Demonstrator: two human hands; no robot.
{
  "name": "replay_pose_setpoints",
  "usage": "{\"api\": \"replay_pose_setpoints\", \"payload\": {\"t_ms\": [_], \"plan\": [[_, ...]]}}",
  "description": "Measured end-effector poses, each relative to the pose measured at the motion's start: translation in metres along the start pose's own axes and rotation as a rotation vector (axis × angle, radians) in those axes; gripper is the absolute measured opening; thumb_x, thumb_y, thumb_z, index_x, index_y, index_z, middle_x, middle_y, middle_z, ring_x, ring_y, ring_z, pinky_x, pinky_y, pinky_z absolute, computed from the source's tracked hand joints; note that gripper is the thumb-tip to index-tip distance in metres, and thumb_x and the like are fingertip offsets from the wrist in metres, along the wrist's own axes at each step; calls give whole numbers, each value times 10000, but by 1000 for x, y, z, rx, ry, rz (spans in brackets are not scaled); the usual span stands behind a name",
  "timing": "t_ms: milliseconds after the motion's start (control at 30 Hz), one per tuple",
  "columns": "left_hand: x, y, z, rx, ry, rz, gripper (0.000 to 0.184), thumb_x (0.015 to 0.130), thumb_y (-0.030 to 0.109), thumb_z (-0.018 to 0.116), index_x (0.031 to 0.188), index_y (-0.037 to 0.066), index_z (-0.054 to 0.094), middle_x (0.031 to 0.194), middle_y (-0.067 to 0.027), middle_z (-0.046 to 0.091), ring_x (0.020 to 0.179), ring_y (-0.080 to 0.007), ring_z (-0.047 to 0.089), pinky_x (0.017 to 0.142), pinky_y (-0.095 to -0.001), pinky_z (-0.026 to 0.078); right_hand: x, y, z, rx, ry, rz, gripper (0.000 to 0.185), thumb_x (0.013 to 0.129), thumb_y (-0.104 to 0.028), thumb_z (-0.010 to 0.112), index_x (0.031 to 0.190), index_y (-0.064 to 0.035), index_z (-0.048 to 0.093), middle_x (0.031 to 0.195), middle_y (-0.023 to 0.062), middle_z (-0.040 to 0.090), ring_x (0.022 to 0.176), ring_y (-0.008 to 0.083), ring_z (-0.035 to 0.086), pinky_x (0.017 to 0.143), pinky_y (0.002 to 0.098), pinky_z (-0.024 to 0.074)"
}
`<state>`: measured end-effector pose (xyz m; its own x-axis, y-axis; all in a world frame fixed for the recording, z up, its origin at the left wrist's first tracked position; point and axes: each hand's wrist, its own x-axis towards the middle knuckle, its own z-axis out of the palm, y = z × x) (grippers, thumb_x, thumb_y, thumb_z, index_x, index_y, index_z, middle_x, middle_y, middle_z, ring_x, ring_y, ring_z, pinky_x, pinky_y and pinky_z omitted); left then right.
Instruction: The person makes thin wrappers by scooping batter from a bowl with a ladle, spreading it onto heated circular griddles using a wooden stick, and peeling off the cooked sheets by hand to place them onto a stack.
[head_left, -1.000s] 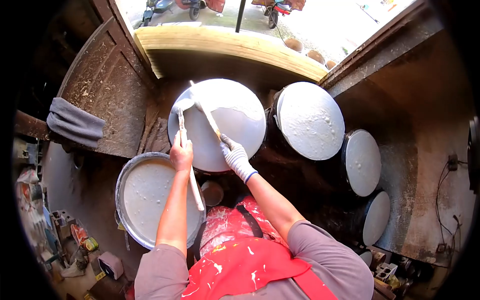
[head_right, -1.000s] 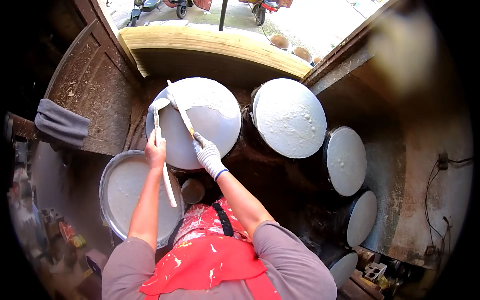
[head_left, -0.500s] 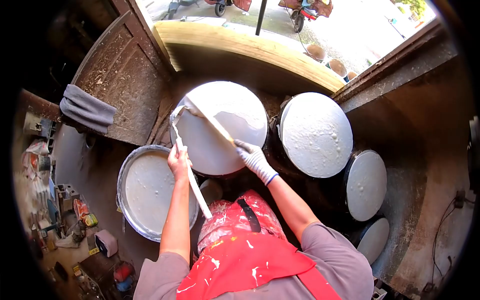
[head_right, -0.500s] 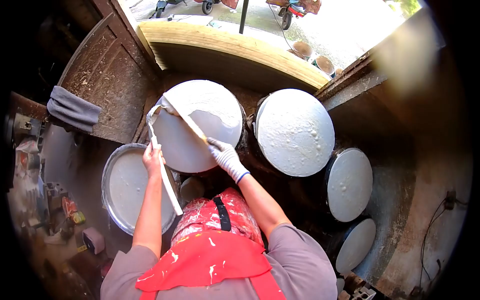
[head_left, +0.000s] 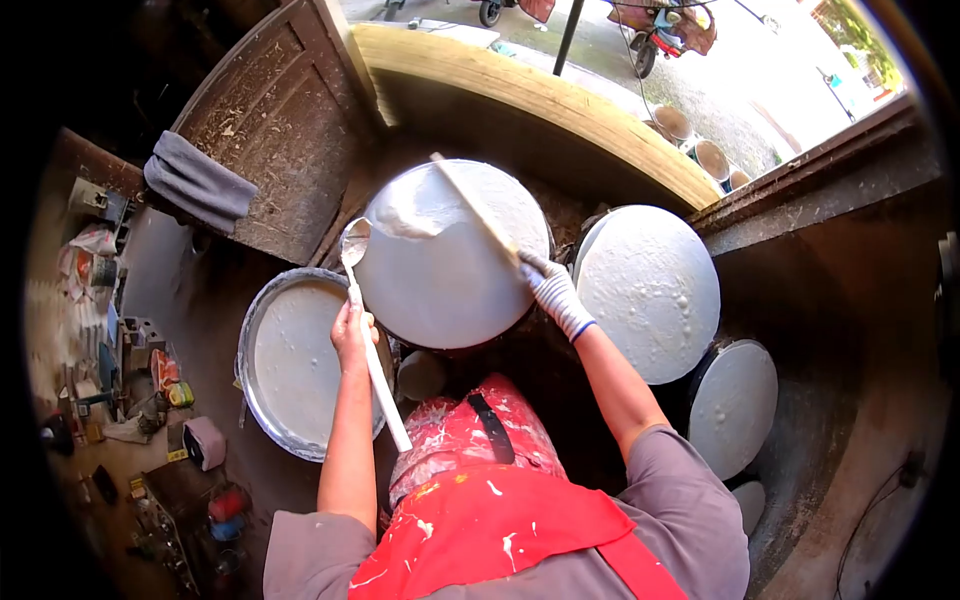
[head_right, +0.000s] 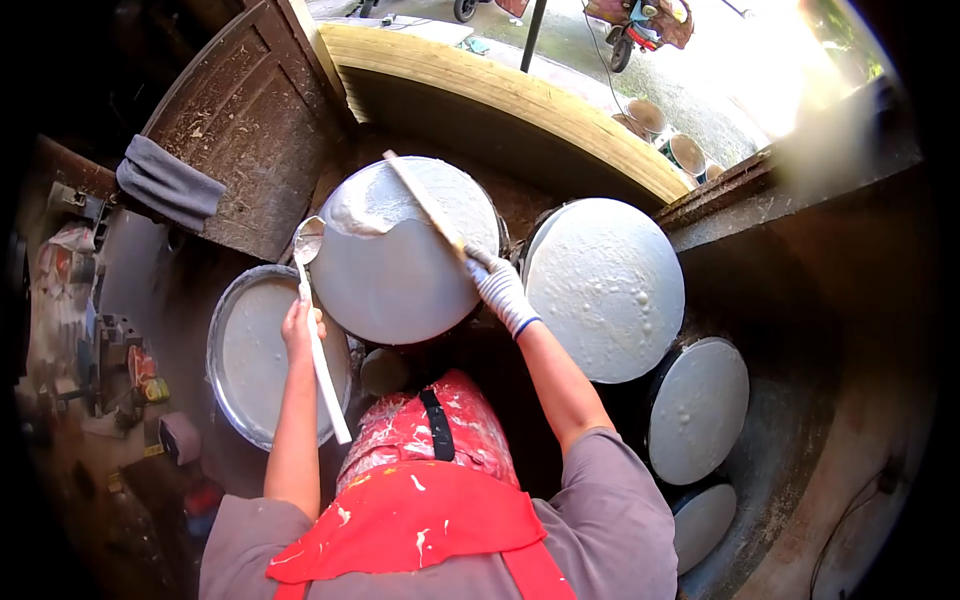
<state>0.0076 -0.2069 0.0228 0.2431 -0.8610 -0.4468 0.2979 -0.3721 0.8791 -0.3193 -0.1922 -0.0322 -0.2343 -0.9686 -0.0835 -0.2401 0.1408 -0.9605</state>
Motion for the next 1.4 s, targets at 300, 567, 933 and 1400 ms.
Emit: {"api": "replay_pose_setpoints", "payload": {"t_ms": [300, 567, 933, 1400], "plan": [[-13, 10, -23, -126, 68, -178, 276, 863, 347, 524, 988, 101, 530, 583, -4, 442, 363, -74, 360, 330, -207, 296, 4, -37, 7, -249, -554, 3, 273, 829, -176, 552, 1090, -113, 598, 953, 107, 644, 839, 173, 601, 776, 268, 444], [-32, 35, -37, -80, 73, -214, 306, 873, 371, 501, 1058, 129, 469, 619, 16, 419, 389, -43, 327, 371, -185, 247, 51, -13, -17, -208, -376, 120, 274, 831, -156, 551, 1096, -100, 593, 899, 96, 657, 783, 139, 592, 734, 274, 458], [-70, 30, -64, -199, 91, -238, 301, 887, 338, 488, 1091, 116, 470, 622, 23, 408, 384, -38, 307, 379, -179, 245, 47, -7, -38, -149, -390, -101, 264, 821, -120, 570, 1082, -89, 599, 948, 75, 653, 839, 159, 609, 767, 271, 458], [-78, 18, -85, -223, 100, -210, 276, 854, 311, 553, 1041, 112, 518, 624, 8, 437, 393, -51, 329, 383, -191, 253, 48, -51, -36, -326, -1005, -24, 309, 807, -156, 618, 1096, -48, 590, 1011, 44, 634, 913, 110, 557, 846, 262, 426]]}}
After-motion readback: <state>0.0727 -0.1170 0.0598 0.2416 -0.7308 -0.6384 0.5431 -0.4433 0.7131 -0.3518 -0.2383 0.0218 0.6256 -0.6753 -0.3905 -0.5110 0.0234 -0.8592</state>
